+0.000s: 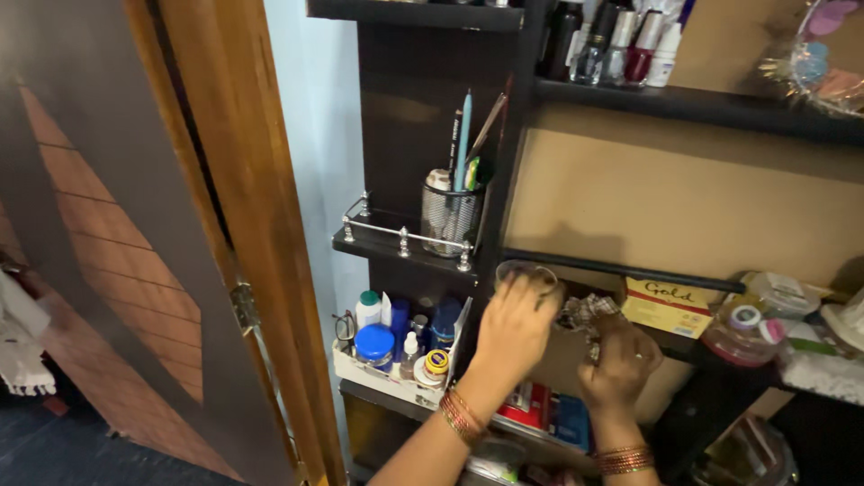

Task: The person wipes the surfaces of a shelving unit with a cloth and rearranges numerous personal care items including lotion bottles, small boxes, and a blue container.

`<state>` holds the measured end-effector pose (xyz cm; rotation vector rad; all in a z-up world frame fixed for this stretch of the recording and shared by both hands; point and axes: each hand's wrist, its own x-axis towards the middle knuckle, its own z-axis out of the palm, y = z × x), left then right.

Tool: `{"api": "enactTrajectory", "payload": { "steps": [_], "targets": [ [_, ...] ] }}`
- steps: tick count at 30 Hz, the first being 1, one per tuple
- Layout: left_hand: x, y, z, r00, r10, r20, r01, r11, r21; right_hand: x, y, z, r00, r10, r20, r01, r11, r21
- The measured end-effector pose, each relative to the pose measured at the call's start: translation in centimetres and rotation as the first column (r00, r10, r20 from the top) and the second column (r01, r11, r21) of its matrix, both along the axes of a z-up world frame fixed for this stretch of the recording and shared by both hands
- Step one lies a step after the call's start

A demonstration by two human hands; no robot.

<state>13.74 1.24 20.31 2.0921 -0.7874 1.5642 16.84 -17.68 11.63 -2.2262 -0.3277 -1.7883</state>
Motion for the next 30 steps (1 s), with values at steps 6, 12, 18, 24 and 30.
{"api": "enactTrajectory", "payload": {
  "steps": [6,12,18,24,30],
  "targets": [
    [2.5,-0.7,0.9,0.982,0.136,-0.134,-0.132,0.991,0.037,1.1,0.4,0.0,0.994,-0.009,0.113,0.009,1.0,-0.003],
    [5.2,-1.4,1.1,0.936,0.31,-0.169,-0.302,0.951,0.072,1.8,0.0,-0.9,0.998,0.013,0.058,-0.014,1.0,0.009],
    [5.7,-3.0,0.7,0.842,0.383,-0.38,-0.367,0.923,0.116,2.9,-0.7,-1.5,0.991,0.062,0.119,-0.054,0.996,-0.068],
    [3.1,-4.2,0.8,0.881,0.345,-0.323,-0.394,0.913,-0.1,2.8,-1.1,-1.2,0.987,0.16,0.034,-0.159,0.986,-0.042],
    [0.9,-5.1,0.4,0.97,0.227,-0.086,-0.241,0.944,-0.226,3.0,-1.1,-1.4,0.982,0.065,0.178,-0.043,0.991,-0.123]
  ]
}}
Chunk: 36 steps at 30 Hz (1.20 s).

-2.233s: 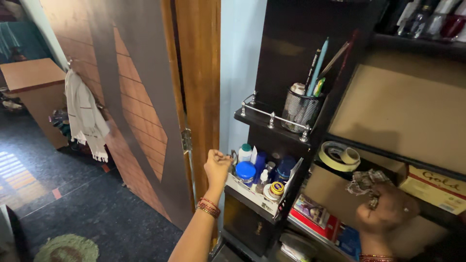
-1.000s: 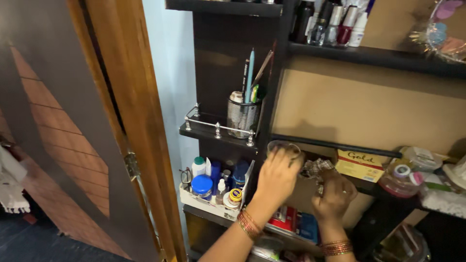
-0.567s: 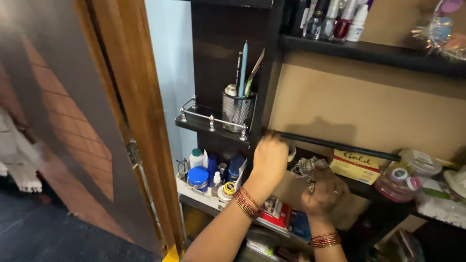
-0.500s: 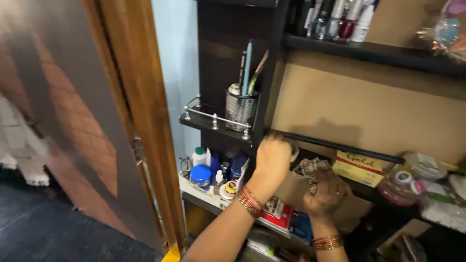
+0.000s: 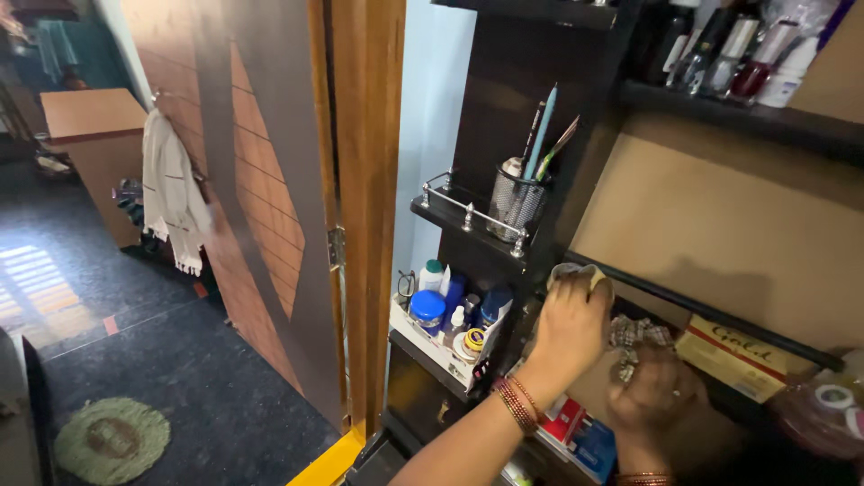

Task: The person wipes the surfaces of a shelving unit with a cloth and rearranges numerous personal care items including lotion bottles, small boxes, and a blue container.

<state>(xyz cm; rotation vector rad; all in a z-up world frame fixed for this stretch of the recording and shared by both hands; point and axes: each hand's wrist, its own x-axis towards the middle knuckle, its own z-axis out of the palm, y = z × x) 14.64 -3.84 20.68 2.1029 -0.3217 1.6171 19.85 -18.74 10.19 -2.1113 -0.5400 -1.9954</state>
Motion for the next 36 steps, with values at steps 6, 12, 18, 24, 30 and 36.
{"api": "enactTrajectory", "payload": {
  "steps": [6,12,18,24,30,36],
  "targets": [
    [-1.0,0.1,-2.4,0.99,-0.024,0.142,0.02,0.999,0.028,-1.6,0.1,1.4,0.986,-0.004,-0.167,0.002,1.0,-0.01],
    [-1.6,-1.2,-5.1,0.986,-0.069,0.153,0.048,0.989,0.14,-1.5,0.1,1.7,0.999,0.02,-0.034,-0.021,1.0,-0.013],
    [-0.5,-2.7,-6.8,0.993,0.003,0.117,-0.01,0.998,0.062,-1.3,0.1,1.5,0.992,0.1,-0.082,-0.1,0.995,0.0],
    [0.5,-2.2,-7.6,0.997,-0.003,0.08,-0.006,0.995,0.104,-3.3,-0.4,2.1,0.972,0.071,-0.222,-0.077,0.997,-0.016],
    [-0.2,-1.6,-6.1,0.992,-0.047,0.117,0.034,0.993,0.111,-7.2,-4.2,2.8,0.958,0.126,-0.257,-0.088,0.984,0.156],
    [-0.1,-1.1,-5.8,0.992,-0.077,0.096,0.064,0.989,0.132,-8.8,-7.4,6.2,0.996,0.018,-0.092,0.005,0.969,0.246]
  ]
}}
